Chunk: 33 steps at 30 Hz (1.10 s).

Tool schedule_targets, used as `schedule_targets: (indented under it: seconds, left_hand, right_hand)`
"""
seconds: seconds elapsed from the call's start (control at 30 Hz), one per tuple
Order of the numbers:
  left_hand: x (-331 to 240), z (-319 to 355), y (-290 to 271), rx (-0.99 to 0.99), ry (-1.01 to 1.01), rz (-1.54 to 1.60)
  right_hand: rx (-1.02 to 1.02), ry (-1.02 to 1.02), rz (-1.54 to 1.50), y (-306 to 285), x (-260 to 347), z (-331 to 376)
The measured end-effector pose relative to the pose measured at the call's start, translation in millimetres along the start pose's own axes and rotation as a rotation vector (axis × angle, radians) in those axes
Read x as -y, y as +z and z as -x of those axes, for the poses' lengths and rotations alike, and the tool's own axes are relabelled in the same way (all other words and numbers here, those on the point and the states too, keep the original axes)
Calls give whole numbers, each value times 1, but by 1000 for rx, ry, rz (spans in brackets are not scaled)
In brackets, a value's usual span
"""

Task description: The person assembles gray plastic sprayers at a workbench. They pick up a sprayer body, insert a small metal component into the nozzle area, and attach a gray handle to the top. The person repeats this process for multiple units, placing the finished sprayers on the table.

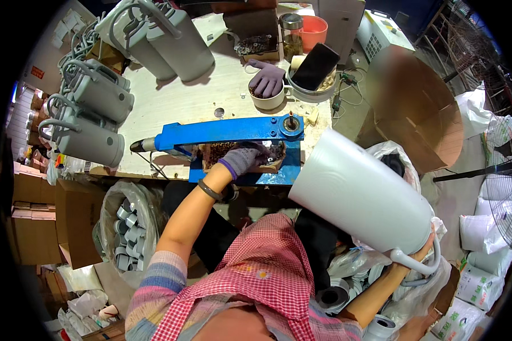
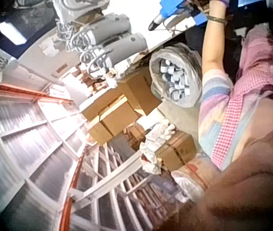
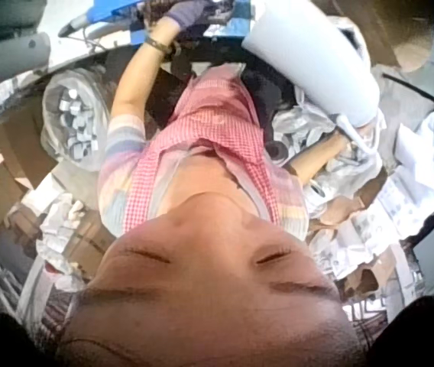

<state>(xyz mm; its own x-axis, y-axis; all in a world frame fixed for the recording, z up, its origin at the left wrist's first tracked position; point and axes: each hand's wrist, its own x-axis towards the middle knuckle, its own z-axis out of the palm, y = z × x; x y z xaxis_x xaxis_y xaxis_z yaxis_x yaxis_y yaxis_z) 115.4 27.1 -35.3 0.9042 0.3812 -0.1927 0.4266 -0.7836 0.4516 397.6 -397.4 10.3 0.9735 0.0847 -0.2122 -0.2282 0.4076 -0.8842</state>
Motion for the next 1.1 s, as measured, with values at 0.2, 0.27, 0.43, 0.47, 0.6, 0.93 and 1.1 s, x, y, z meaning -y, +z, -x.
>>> schedule_targets:
  seconds: [0.2,0.27,0.43,0.47,0.6,0.93,1.1]
  left_hand:
    - [-17,30,-12,-267,26,-187]
    - [-20,33,-15,-344,92,-251]
    - [-51,50,-48,-626,333,-75]
    - [-64,54,-64,-682,346,-79]
    - [-44,39,-92,-730,293,-140]
    - [-26,48,-101,-673,191,-12]
    - [-7,67,-108,-675,106,31]
  right_hand:
    - [111,-83,27,-27,3,-2]
    - [135,-42,10,-29,4,-4]
    - [73,-56,-5,-16,8,2]
    - [99,-54,-13,-20,8,3]
    - [142,-59,14,-22,5,0]
    - [118,-54,72,-15,0,-5]
    - [139,-65,50,-21,1,-17]
